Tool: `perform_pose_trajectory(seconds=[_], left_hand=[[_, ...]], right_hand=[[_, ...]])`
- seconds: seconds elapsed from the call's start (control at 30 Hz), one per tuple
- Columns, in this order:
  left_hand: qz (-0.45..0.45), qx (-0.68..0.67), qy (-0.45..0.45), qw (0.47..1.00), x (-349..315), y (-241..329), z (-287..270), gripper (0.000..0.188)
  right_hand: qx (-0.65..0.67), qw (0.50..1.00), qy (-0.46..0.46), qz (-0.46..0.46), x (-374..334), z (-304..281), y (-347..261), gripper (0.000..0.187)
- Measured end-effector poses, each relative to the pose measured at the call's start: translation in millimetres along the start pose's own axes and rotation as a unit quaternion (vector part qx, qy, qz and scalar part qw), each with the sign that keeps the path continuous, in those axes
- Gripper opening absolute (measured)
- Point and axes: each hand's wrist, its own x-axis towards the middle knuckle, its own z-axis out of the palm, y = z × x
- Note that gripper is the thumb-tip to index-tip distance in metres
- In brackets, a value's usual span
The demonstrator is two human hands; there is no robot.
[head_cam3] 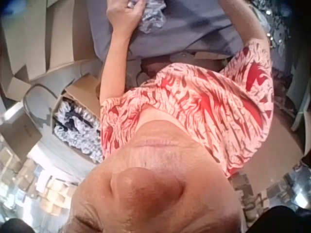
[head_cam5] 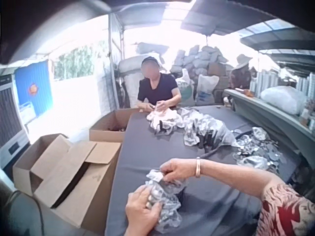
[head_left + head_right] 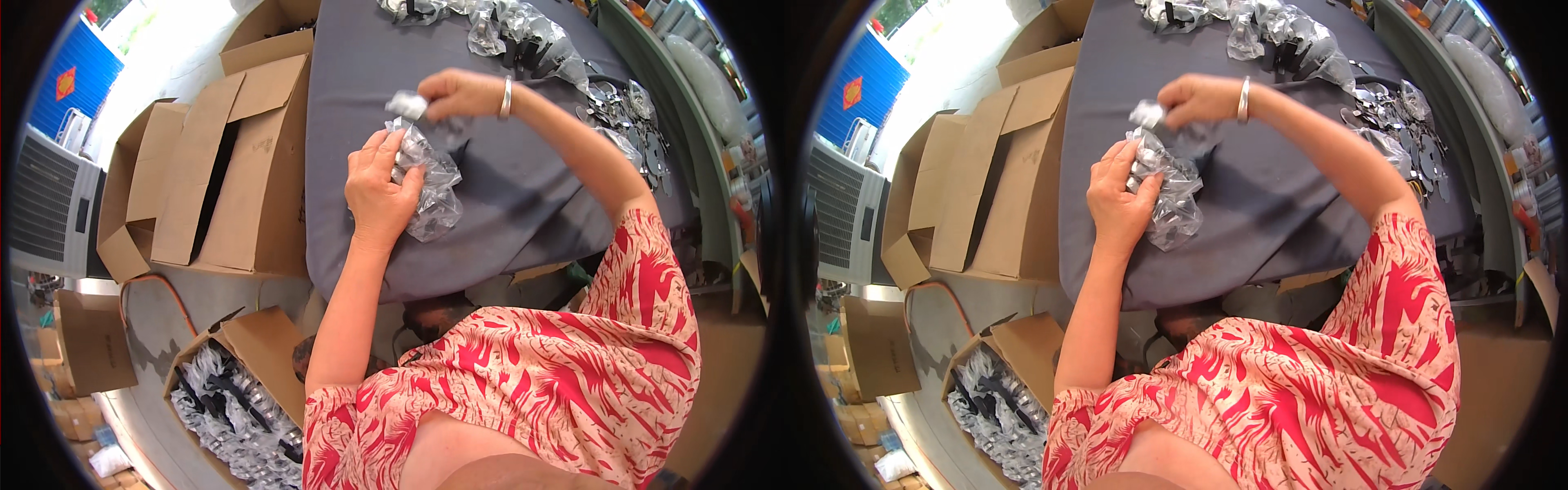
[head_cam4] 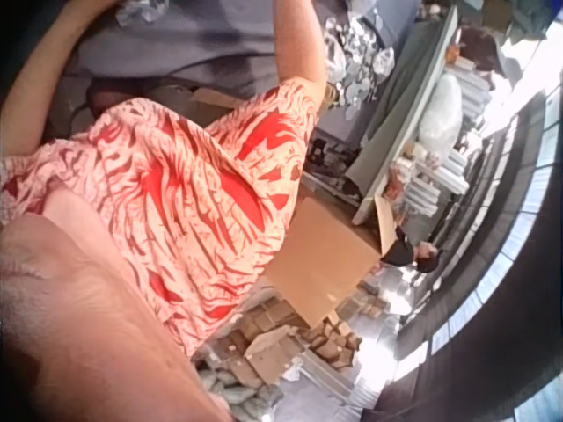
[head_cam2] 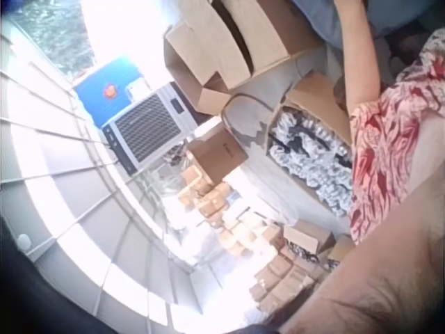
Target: The person packs circular manufacturing components by hand, placing them into plastic bags, then putting the filled bags into cardboard boxes.
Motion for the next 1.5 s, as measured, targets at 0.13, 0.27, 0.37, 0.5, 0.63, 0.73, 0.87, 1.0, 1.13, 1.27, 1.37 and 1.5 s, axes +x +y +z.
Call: perform_pose_trajectory(seconds=[0.13,0.27,0.37,0.5,0.63,0.73,0.87,1.0,1.13,1.27,1.37,1.5], left_hand=[[-0.019,0.015,-0.040,0.999,4,8,-2,0.047],[-0.015,0.093,-0.122,0.988,10,13,-12,0.048],[-0.020,0.103,-0.139,0.985,10,15,-13,0.048],[-0.007,0.095,-0.130,0.987,9,17,-16,0.049],[-0.006,0.064,-0.125,0.990,11,17,-11,0.051],[-0.013,0.061,-0.124,0.990,7,14,-15,0.052],[-0.004,0.059,-0.116,0.992,6,15,-14,0.051],[-0.034,0.055,-0.128,0.990,7,19,-16,0.052],[-0.023,0.061,-0.127,0.990,8,19,-16,0.051],[-0.023,0.061,-0.123,0.990,7,13,-16,0.049],[-0.006,0.064,-0.108,0.992,10,10,-12,0.047],[-0.006,0.062,-0.099,0.993,9,11,-14,0.046]], right_hand=[[0.089,0.994,-0.027,-0.053,-15,33,15,0.012],[0.134,0.988,-0.055,-0.048,-7,39,22,0.023],[0.029,0.998,-0.048,-0.025,-6,21,17,0.025],[-0.123,0.941,0.315,-0.011,17,-35,43,0.026],[-0.396,0.732,0.538,0.131,34,-109,100,0.020],[-0.515,0.685,0.476,0.196,40,-120,98,0.021],[-0.447,0.785,0.316,0.291,40,-140,113,0.019],[-0.336,0.829,0.385,0.226,37,-141,108,0.020],[-0.255,0.862,0.437,0.031,27,-128,82,0.035],[-0.023,0.961,0.273,-0.026,15,-107,41,0.044],[0.055,0.974,0.211,-0.053,15,-76,36,0.041],[0.037,0.997,0.067,-0.015,-1,0,22,0.038]])
